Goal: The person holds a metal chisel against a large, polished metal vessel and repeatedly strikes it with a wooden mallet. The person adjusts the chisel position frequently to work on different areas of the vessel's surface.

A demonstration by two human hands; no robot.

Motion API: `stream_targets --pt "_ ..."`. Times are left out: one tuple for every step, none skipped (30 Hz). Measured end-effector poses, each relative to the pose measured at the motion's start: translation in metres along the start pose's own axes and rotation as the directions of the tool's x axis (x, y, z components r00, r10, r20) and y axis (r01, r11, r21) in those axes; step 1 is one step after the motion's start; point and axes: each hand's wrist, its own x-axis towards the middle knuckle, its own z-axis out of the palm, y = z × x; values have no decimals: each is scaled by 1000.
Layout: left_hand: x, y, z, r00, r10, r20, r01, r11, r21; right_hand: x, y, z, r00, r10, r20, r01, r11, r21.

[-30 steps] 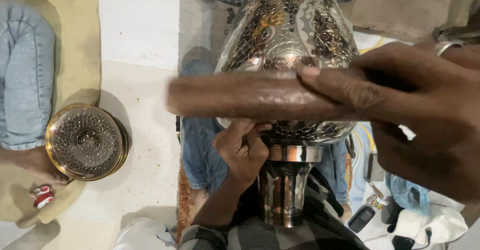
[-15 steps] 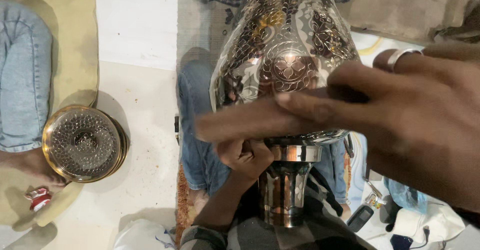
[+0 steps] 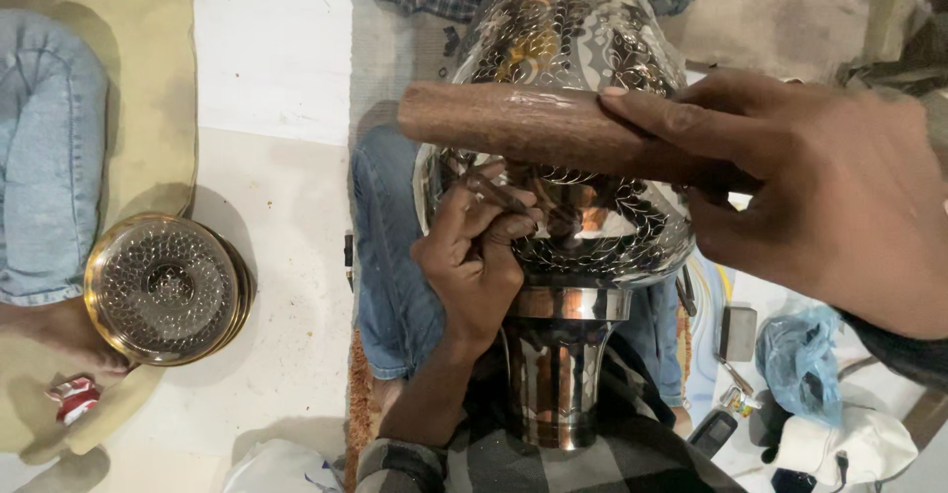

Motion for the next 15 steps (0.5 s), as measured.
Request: stream_targets --pt "1 2 2 1000 23 -6 -23 999 29 1 1 0 998 42 49 -41 999 -37" --pt "1 4 3 999 42 -10 -42 997 58 3 2 -1 991 88 99 -81 994 -73" --pt "1 5 4 998 61 -18 -59 994 89 5 3 -3 995 70 72 -66 997 -50" --pt "1 5 6 996 83 -27 -80 991 103 7 3 -4 998 52 45 -50 998 -28" --pt "0 5 7 994 104 -35 -99 988 117 9 2 -7 998 -18 -64 21 999 47" --pt "0 4 7 991 124 -44 -117 985 130 12 2 -9 981 -78 -177 99 989 113" --pt "0 4 8 990 132 -39 -126 983 130 15 2 -12 974 -90 -206 139 961 238" --pt "0 3 8 990 140 -32 -134 982 132 17 2 -16 967 -96 -235 179 915 361" --pt "0 3 9 989 148 -25 -144 981 133 20 1 -19 959 -98 -267 219 852 475" --pt "0 3 10 989 140 -44 -134 984 118 23 1 -22 972 -128 -197 189 924 332" --pt "0 3 11 989 131 -64 -124 987 103 26 0 -25 982 -145 -123 166 970 178" --pt "1 4 12 989 124 -83 -116 989 87 29 -1 -27 988 -148 -49 149 989 17" --pt "1 5 12 990 120 -69 -112 988 111 31 -3 -30 986 -163 -29 161 985 -69" --pt "2 6 13 992 114 -52 -106 985 134 33 -6 -32 985 -172 -6 169 973 -155" --pt "3 7 13 993 109 -36 -102 983 155 34 -8 -35 987 -158 6 157 977 -142"
